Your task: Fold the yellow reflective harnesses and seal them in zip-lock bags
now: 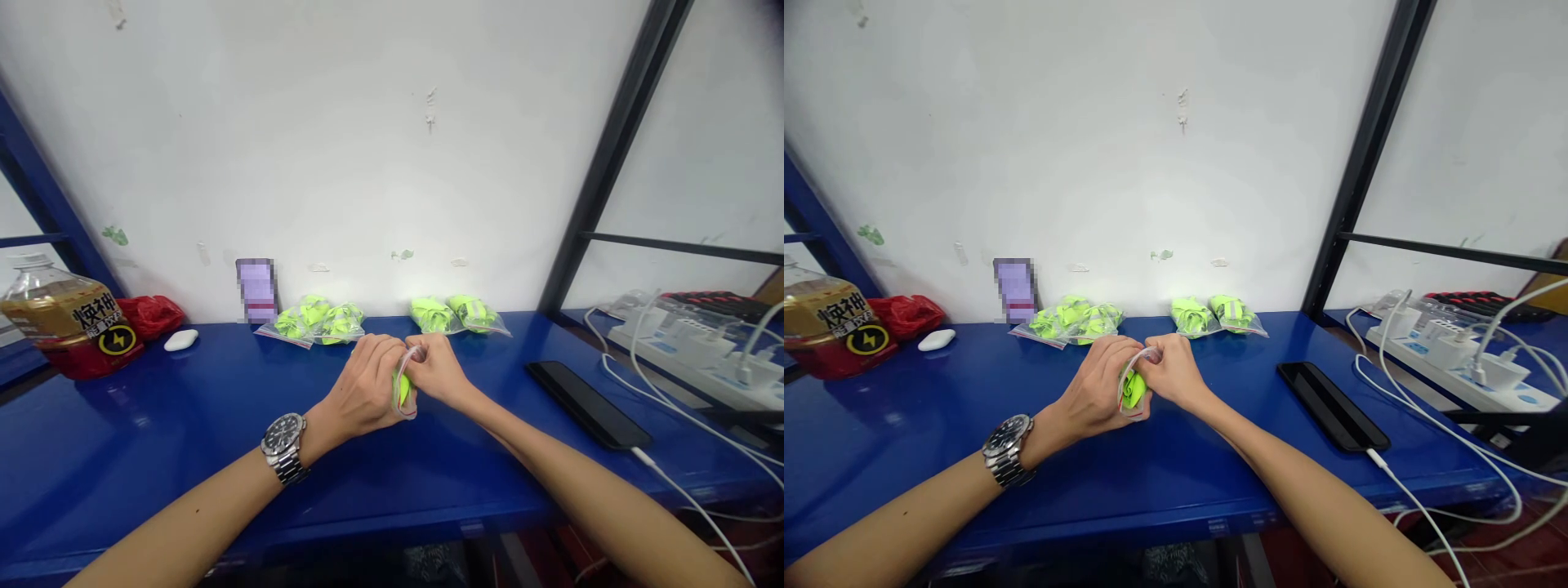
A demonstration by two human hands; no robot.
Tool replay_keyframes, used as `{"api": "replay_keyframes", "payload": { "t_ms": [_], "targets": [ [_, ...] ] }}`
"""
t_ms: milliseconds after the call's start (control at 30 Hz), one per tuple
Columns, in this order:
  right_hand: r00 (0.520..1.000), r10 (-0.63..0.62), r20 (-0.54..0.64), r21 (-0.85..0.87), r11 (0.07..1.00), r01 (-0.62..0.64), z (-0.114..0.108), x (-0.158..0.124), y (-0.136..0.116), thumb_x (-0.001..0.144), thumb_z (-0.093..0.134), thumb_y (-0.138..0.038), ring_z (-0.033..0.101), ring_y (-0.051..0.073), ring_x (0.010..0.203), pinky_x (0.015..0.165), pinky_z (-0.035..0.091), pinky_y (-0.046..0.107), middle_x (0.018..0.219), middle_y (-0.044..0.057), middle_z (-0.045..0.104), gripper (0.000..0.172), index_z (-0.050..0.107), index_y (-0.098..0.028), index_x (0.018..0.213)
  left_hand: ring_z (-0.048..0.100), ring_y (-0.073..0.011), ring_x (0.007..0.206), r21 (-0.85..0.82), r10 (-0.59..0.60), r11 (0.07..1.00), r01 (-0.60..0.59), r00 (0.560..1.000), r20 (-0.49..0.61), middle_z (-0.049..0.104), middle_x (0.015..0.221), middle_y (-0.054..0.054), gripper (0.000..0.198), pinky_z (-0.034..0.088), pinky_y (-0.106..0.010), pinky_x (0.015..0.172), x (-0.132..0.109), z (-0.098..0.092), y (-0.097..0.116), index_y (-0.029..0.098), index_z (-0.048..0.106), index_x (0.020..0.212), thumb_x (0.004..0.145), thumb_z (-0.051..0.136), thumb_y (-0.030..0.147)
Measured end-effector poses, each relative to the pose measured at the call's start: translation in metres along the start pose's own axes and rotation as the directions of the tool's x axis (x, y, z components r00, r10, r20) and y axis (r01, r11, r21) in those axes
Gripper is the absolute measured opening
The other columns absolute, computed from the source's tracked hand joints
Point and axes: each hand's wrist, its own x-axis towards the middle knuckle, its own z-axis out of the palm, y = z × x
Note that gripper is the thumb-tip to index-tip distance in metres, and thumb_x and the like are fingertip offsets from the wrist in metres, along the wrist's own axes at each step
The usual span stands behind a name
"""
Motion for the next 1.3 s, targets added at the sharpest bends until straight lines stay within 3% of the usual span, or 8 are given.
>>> {"api": "replay_keyframes", "payload": {
  "t_ms": [200,367,633,733,800,933,1100,1300],
  "targets": [
    [0.995,0.092,-0.029,0.024,0.996,-0.092,0.004,-0.003,-0.004,0.060,0.046,-0.025,0.022,0.007,0.050,0.045,0.017,0.023,0.049,-0.006,0.020,0.023,0.029,-0.020,0.046,0.055,-0.0287,0.104,-0.061,-0.013,0.998,0.016,0.998,0.055,0.059,0.111,-0.017,0.053,0.049,-0.049,0.087,0.000,0.002,0.003,0.011,0.040,0.128,0.079,0.055,0.022],
    [0.998,0.025,-0.054,0.070,0.997,-0.021,0.002,0.003,0.008,0.062,0.051,-0.022,0.022,0.007,0.051,0.045,0.017,0.022,0.050,-0.007,0.022,0.029,0.025,-0.021,0.049,0.054,-0.0307,0.105,0.035,-0.033,0.999,0.031,0.998,0.062,0.058,0.109,-0.017,0.050,0.047,-0.050,0.089,-0.003,0.004,-0.001,0.011,0.041,0.125,0.080,0.057,0.026],
    [0.997,0.018,0.072,0.279,0.960,-0.037,-0.016,0.010,0.013,0.077,0.063,-0.039,0.056,0.012,0.050,0.048,0.044,0.025,0.074,0.002,0.060,0.023,0.057,-0.017,0.084,0.054,-0.0317,0.101,0.133,-0.151,0.980,0.150,0.989,-0.003,0.058,0.107,-0.018,0.062,0.048,-0.049,0.086,-0.007,0.001,-0.022,0.009,0.040,0.125,0.076,0.064,0.038],
    [0.995,-0.027,-0.099,0.125,0.991,0.040,-0.024,0.009,0.011,0.080,0.059,-0.028,0.059,0.011,0.052,0.052,0.048,0.026,0.081,0.002,0.060,0.015,0.056,-0.018,0.090,0.055,-0.0312,0.098,0.187,-0.205,0.960,0.209,0.978,-0.040,0.057,0.106,-0.017,0.062,0.048,-0.047,0.085,-0.009,-0.001,-0.030,0.010,0.040,0.125,0.075,0.066,0.037],
    [0.974,-0.158,-0.164,-0.036,0.987,0.154,-0.028,0.007,0.006,0.082,0.056,-0.022,0.060,0.013,0.061,0.058,0.048,0.027,0.083,0.003,0.060,0.010,0.056,-0.019,0.091,0.054,-0.0316,0.099,0.223,-0.230,0.945,0.240,0.971,-0.070,0.056,0.107,-0.018,0.065,0.047,-0.047,0.085,-0.009,-0.002,-0.032,0.009,0.039,0.126,0.075,0.067,0.038],
    [0.898,-0.430,0.090,-0.150,0.886,0.439,-0.030,-0.001,-0.009,0.085,0.058,-0.025,0.054,0.019,0.091,0.083,0.048,0.036,0.097,0.007,0.053,0.018,0.061,-0.021,0.103,0.053,-0.0325,0.100,0.261,-0.223,0.936,0.237,0.971,-0.081,0.054,0.111,-0.019,0.076,0.046,-0.048,0.085,-0.011,-0.002,-0.033,0.007,0.031,0.134,0.075,0.066,0.041],
    [0.829,-0.436,0.352,-0.133,0.853,0.505,-0.027,-0.005,-0.015,0.083,0.066,-0.035,0.047,0.020,0.092,0.085,0.045,0.038,0.095,0.005,0.046,0.019,0.061,-0.021,0.094,0.052,-0.0315,0.098,0.280,-0.195,0.939,0.202,0.979,-0.053,0.053,0.114,-0.020,0.083,0.046,-0.047,0.084,-0.013,-0.002,-0.034,0.008,0.021,0.140,0.079,0.063,0.045],
    [0.883,-0.456,0.112,-0.212,0.857,0.470,-0.032,0.005,-0.001,0.088,0.059,-0.023,0.048,0.015,0.076,0.068,0.043,0.030,0.087,0.004,0.045,0.005,0.059,-0.020,0.092,0.050,-0.0302,0.095,0.335,-0.234,0.907,0.254,0.967,-0.100,0.054,0.109,-0.020,0.095,0.044,-0.046,0.085,-0.006,-0.006,-0.032,0.006,0.019,0.143,0.077,0.066,0.055]
  ]
}}
